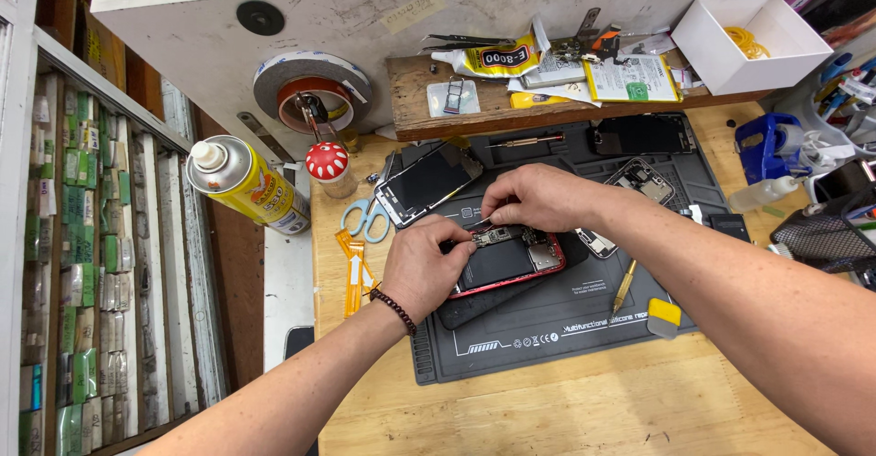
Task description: The person repairs a red smartphone at a repair workbench. They lift the opened phone, remove and reposition internal components including the battery and logic board, use a screwdriver and tweezers on small screws and connectors, and work on the phone laid on a repair mat among other disassembled phones.
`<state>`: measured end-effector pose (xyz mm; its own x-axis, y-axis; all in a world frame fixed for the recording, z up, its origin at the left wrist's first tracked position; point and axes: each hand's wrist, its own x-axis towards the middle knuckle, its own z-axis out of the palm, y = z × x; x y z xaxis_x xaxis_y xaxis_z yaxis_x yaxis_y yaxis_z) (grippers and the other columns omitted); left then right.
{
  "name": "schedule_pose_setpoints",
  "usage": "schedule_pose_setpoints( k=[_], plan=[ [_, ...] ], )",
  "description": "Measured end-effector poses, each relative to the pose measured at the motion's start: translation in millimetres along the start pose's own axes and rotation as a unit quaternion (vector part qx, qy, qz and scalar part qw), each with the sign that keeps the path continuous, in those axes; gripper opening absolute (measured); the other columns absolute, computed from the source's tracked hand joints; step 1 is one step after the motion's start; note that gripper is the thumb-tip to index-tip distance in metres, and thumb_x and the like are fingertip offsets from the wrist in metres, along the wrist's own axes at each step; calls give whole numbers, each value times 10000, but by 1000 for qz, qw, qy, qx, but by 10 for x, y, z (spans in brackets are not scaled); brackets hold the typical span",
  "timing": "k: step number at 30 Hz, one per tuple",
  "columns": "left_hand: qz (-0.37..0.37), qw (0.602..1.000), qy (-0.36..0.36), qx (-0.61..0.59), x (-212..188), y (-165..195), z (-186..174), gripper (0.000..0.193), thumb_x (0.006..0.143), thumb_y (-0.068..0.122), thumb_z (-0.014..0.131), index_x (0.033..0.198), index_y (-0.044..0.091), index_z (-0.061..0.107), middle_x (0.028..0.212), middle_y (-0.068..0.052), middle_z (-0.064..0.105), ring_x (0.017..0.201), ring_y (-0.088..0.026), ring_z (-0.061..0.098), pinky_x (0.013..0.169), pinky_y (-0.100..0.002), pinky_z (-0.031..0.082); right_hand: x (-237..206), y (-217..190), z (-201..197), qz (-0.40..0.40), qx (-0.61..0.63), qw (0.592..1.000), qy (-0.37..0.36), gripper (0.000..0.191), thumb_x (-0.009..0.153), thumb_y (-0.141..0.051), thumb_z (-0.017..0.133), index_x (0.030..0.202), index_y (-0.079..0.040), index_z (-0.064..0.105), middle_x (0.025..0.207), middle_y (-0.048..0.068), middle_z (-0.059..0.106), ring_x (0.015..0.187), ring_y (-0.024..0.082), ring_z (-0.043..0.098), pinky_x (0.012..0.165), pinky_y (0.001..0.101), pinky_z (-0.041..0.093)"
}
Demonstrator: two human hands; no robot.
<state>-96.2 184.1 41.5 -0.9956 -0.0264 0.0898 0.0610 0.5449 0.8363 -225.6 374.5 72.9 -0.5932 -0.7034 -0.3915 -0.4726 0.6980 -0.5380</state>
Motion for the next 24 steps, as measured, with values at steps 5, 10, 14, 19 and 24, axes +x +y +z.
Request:
schedule_pose_setpoints(
  k=[5, 10, 14, 19, 24],
  plan=[
    [24, 1000, 10, -12, -22, -8, 27, 113, 801, 131, 766, 872, 43, 775, 904, -88, 751, 830, -267, 733, 751, -353, 576, -22, -70, -33, -9, -31, 999, 3, 222, 873, -291, 731, 1049, -161, 769, 998, 35, 780, 943, 220, 733, 843, 366, 555],
    [63, 998, 11, 7, -22, -15, 29, 103, 808, 124, 755, 863, 37, 764, 898, -87, 748, 855, -273, 726, 777, -355, 571, -120, -248, -82, 44, -89, 995, 15, 227, 875, -302, 721, 1068, -195, 775, 1048, 40, 765, 1011, 263, 707, 884, 394, 540],
    [49, 999, 9, 22, -20, 16, 31, 105, 803, 133, 762, 852, 41, 765, 903, -87, 742, 863, -279, 718, 782, -365, 566, -237, -270, -137, -24, -132, 990, 39, 217, 869, -283, 720, 1038, -162, 781, 1051, 54, 756, 1019, 282, 699, 880, 423, 529],
    [-16, 1000, 11, 5, -23, 34, 46, 114, 796, 140, 767, 875, 57, 773, 925, -82, 743, 857, -267, 720, 771, -362, 564, -261, -150, -164, 21, -20, 999, 40, 251, 867, -282, 715, 1070, -146, 772, 1032, 61, 771, 971, 256, 737, 859, 379, 566],
    [-17, 1000, 6, -18, 29, -24, 73, 128, 784, 137, 774, 889, 64, 777, 906, -95, 740, 838, -239, 735, 757, -339, 580, -312, -144, -50, 18, -29, 995, 89, 254, 876, -279, 714, 1077, -136, 773, 1033, 84, 764, 965, 276, 725, 851, 381, 560]
  ],
)
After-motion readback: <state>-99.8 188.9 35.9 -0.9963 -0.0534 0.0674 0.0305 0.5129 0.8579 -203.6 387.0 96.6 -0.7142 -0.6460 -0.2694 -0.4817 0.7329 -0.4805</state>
